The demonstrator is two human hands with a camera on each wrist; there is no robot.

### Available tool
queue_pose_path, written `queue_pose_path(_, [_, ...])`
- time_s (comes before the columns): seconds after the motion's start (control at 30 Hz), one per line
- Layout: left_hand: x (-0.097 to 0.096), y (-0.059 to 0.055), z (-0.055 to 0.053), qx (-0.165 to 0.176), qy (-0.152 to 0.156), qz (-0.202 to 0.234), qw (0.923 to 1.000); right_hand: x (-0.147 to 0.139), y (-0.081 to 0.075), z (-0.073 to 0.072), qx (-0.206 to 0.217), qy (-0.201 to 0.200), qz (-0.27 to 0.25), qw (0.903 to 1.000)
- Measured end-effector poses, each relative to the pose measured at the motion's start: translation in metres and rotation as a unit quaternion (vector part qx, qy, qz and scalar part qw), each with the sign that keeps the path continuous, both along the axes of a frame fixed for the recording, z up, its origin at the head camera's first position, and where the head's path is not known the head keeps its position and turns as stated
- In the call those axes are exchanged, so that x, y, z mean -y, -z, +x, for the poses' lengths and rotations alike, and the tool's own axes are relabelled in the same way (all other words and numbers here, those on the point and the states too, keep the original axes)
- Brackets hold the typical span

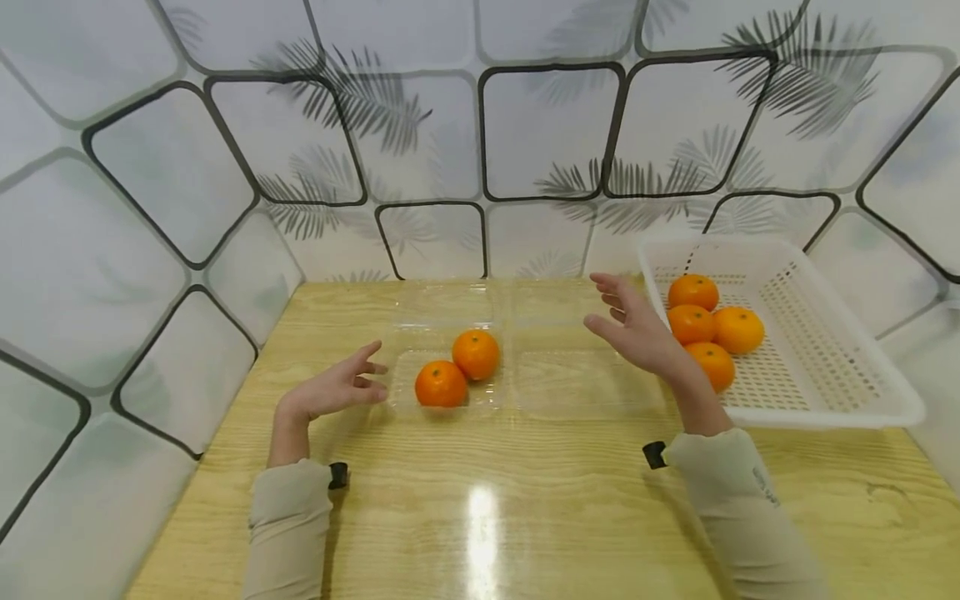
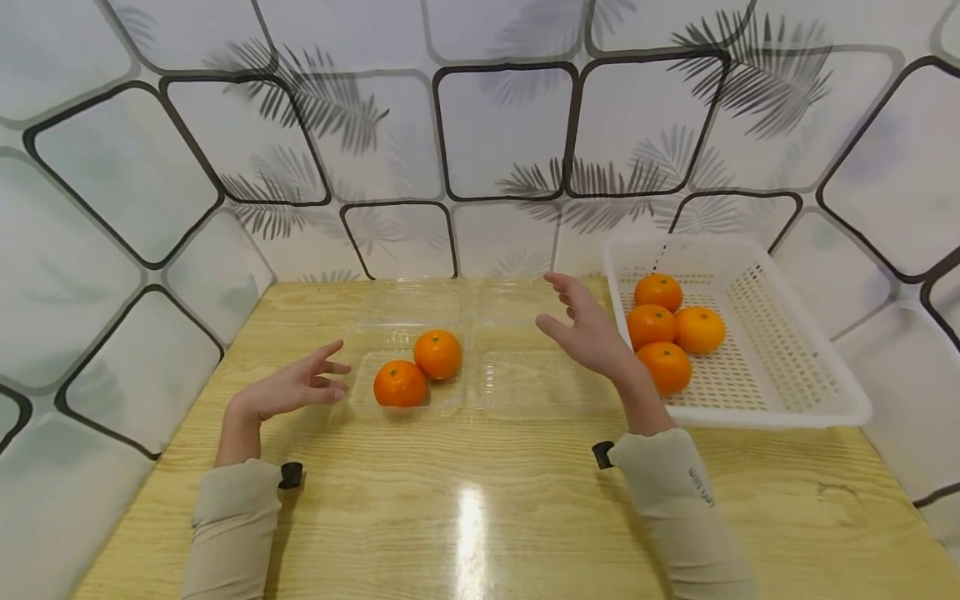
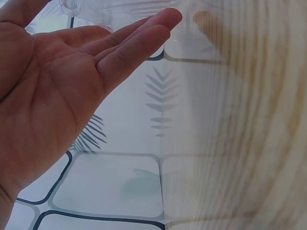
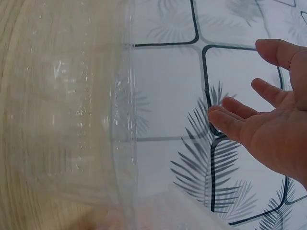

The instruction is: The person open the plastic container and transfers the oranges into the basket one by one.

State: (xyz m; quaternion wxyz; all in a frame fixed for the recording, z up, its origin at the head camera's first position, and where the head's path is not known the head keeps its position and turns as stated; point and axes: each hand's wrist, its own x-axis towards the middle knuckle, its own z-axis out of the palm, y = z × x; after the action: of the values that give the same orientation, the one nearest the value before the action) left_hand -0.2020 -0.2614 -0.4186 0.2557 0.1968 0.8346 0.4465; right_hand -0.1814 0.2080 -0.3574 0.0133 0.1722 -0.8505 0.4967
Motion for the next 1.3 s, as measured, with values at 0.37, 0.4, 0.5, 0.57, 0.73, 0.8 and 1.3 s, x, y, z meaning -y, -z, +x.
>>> queue_pose_path(0.37, [0.001,-0.003,0.002,-0.003,0.002,-0.004,1.0000,0.016,0.012,0.001,-0.014,-0.007,0.009,0.9998])
queue_pose_path(0.4, [0.002,-0.003,0.002,-0.003,0.004,-0.002,1.0000,0.017,0.013,0.002,-0.014,-0.007,0.006,0.9999])
queue_pose_path(0.5, [0.002,-0.002,0.001,-0.001,0.007,0.005,1.0000,0.020,0.015,0.004,-0.011,-0.010,-0.004,0.9999])
queue_pose_path(0.57, [0.003,-0.001,0.000,-0.001,0.010,0.008,0.9999,0.022,0.018,0.005,-0.006,-0.012,-0.008,0.9999])
queue_pose_path(0.73, [0.001,0.002,-0.001,0.000,0.018,0.014,0.9997,0.025,0.028,0.008,0.010,-0.020,-0.006,0.9997])
queue_pose_path(0.8, [0.000,0.002,-0.001,0.003,0.017,0.014,0.9998,0.027,0.032,0.009,0.015,-0.024,-0.002,0.9996])
queue_pose_path(1.3, [0.004,0.002,-0.002,-0.009,0.011,0.006,0.9999,0.034,0.041,0.006,0.030,-0.037,0.010,0.9988])
